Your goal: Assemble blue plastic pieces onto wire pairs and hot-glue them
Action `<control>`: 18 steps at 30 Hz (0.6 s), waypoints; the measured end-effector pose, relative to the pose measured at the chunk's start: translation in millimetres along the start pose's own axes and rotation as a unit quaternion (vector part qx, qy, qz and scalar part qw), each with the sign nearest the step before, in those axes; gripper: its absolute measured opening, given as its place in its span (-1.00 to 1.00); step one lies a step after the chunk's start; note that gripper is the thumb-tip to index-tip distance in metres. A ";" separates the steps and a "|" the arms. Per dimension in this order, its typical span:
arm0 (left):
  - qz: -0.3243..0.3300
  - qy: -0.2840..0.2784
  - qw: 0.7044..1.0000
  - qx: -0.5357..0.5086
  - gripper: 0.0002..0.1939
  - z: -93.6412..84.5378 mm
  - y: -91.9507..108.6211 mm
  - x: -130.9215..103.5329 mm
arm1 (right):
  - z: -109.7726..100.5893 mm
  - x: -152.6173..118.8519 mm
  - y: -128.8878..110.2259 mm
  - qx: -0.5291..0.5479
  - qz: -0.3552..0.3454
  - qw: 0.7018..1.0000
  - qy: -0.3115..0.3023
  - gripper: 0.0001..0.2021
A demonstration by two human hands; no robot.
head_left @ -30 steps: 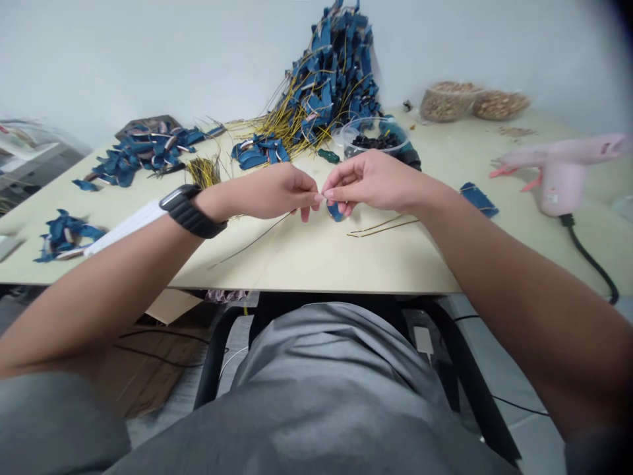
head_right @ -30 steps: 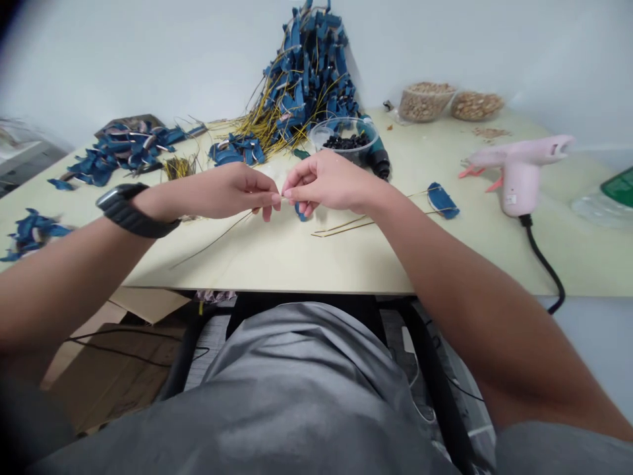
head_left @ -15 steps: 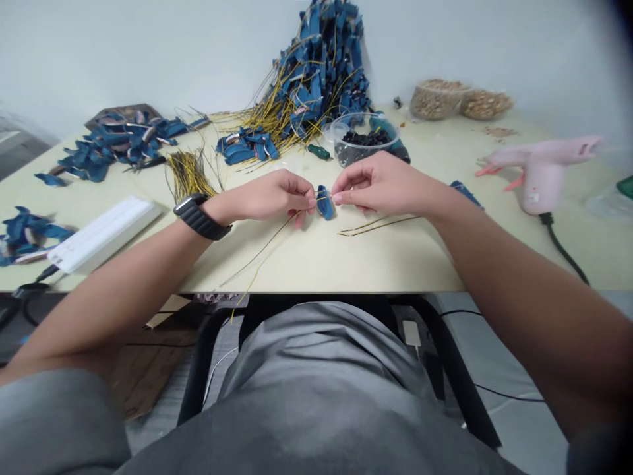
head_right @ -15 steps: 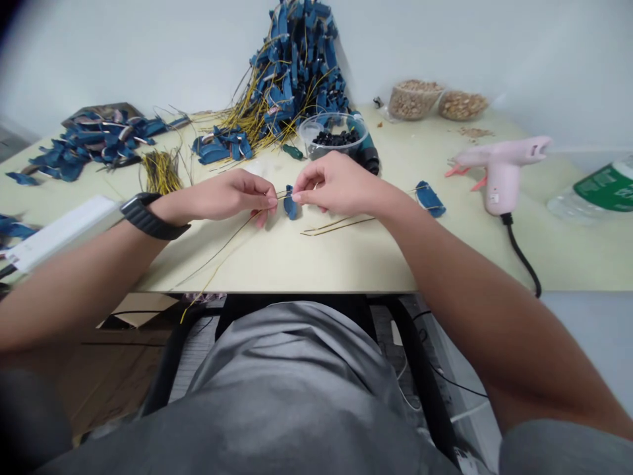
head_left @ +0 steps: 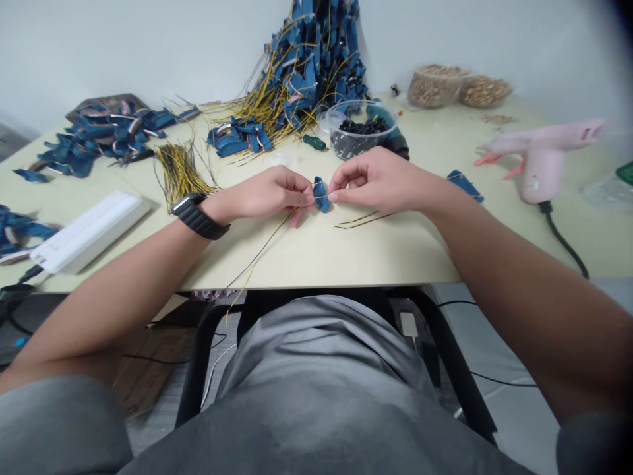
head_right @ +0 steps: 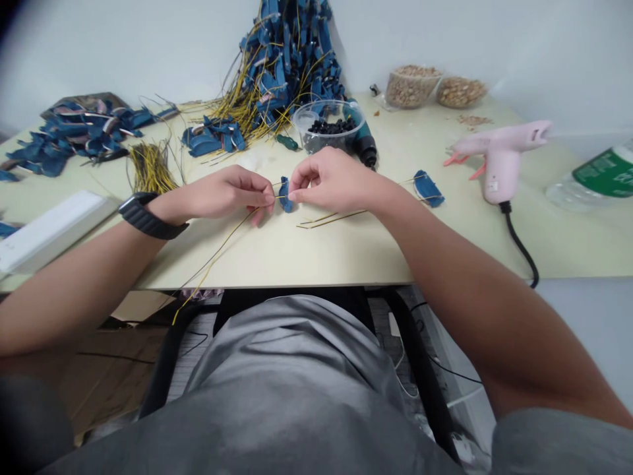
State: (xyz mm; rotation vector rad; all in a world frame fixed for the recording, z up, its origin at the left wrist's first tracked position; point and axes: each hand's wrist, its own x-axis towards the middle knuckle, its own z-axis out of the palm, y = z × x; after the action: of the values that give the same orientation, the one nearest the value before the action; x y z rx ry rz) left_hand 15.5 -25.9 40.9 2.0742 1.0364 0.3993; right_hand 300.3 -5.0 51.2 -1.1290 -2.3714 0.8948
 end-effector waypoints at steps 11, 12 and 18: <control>0.040 0.157 0.973 0.164 -0.27 6.9 -17.2 4.8 | 0.9 0.6 5.9 0.009 0.005 1.000 0.010 -0.73; 0.046 0.162 0.969 0.182 -0.13 9.0 -18.9 5.6 | 1.1 0.9 6.6 0.006 0.003 1.000 0.013 -0.73; 0.034 0.134 0.970 0.201 0.08 20.9 -21.2 8.8 | 3.3 2.8 8.8 0.001 -0.004 1.000 0.022 -0.72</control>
State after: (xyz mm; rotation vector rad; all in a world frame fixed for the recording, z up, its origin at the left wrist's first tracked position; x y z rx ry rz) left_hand 21.3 -21.5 10.8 2.4704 1.2926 0.5519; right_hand 301.6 0.1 42.9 -1.1251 -2.3371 0.8610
